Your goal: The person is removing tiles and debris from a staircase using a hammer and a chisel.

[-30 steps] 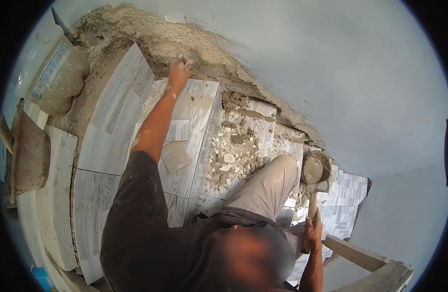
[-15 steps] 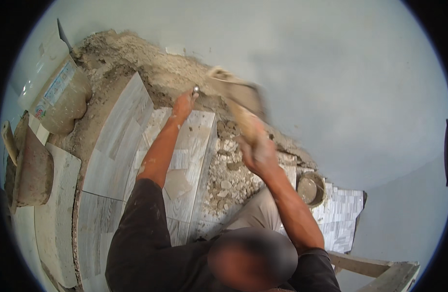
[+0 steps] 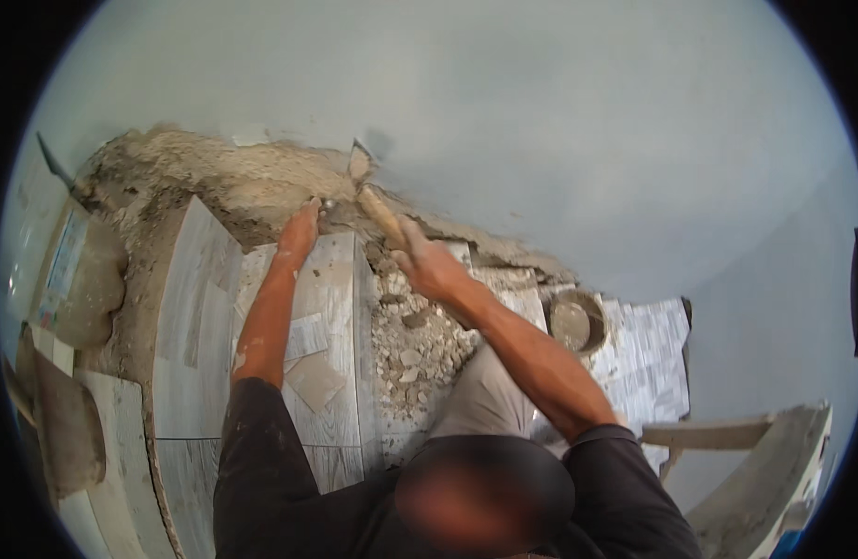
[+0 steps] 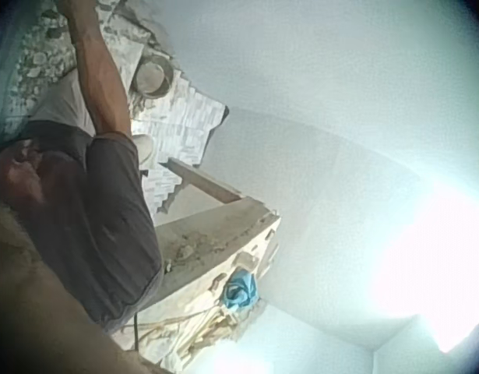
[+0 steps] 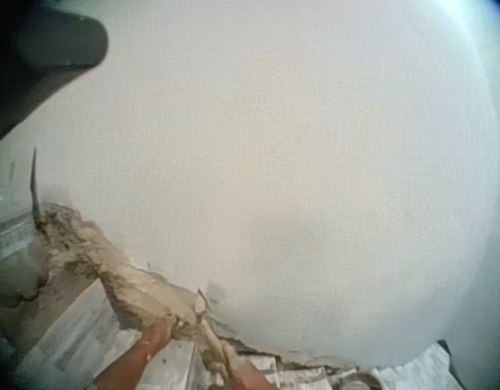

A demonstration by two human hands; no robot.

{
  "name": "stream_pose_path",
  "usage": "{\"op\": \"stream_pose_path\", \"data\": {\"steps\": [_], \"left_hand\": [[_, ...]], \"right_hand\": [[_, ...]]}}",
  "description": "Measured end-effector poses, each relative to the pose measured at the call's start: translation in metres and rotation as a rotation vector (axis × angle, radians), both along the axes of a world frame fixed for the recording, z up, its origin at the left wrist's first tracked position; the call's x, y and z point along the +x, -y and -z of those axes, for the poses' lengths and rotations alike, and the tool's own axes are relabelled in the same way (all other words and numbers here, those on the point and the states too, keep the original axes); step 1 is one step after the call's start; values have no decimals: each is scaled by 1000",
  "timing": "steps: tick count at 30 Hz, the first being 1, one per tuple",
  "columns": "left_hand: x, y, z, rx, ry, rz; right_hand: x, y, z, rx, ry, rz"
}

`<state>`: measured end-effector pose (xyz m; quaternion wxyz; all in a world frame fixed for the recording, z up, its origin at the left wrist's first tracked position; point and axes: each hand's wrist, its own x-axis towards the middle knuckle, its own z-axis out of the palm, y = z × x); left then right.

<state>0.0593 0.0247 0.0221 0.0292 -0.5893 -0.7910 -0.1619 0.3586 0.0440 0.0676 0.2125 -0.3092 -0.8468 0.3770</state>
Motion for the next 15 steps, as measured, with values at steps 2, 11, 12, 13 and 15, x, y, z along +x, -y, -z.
{"op": "stream_pose_path", "data": {"steps": [2,11,12,13,15], "left_hand": [[-32,-5,48,-9,-121,135],[-25,14,-72,109,-91,-251],[-18,25,-81,85,-95,-266],[-17,38,-90,303,216,-207],[2,57,-100,518,513,-137]], "right_hand": [[54,14,-1,28,-6,39],[287,86,22,-472,289,468],[292,92,28,-550,225,480],[293,95,34,-625,157,488],[270,98,46,-777,-20,393]]}}
